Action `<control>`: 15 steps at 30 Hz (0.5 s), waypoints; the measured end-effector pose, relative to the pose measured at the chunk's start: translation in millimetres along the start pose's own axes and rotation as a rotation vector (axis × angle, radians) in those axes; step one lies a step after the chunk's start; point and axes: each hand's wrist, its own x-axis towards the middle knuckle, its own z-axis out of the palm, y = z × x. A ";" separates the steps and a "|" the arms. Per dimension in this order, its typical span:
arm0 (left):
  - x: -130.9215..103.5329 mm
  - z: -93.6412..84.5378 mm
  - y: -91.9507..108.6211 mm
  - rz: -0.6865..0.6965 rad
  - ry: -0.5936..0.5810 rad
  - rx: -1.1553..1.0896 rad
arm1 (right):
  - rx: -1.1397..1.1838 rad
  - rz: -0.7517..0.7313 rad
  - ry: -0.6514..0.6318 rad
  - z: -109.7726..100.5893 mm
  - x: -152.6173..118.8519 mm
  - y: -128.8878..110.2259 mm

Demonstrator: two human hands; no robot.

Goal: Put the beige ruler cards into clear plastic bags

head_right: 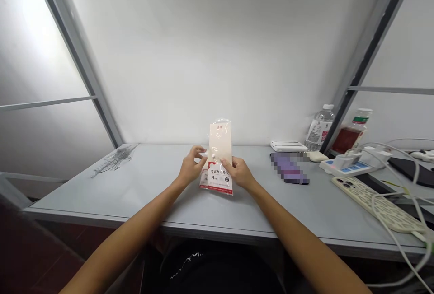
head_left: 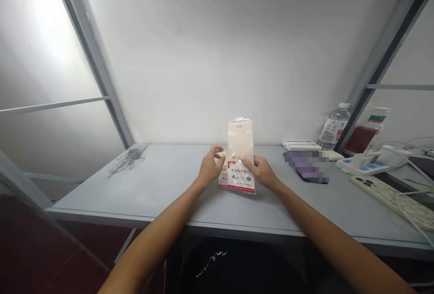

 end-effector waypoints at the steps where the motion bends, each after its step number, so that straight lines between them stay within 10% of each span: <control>1: 0.2 0.3 1.1 0.008 -0.008 -0.052 | 0.018 -0.012 0.006 -0.2 0.1 -1.3; 9: 5.4 -1.7 0.4 -0.124 -0.288 -0.486 | 0.042 -0.023 0.010 -2.0 1.8 -3.2; 15: 7.3 2.0 -8.8 -0.224 -0.241 -0.569 | 0.007 0.029 -0.095 -3.1 4.8 1.6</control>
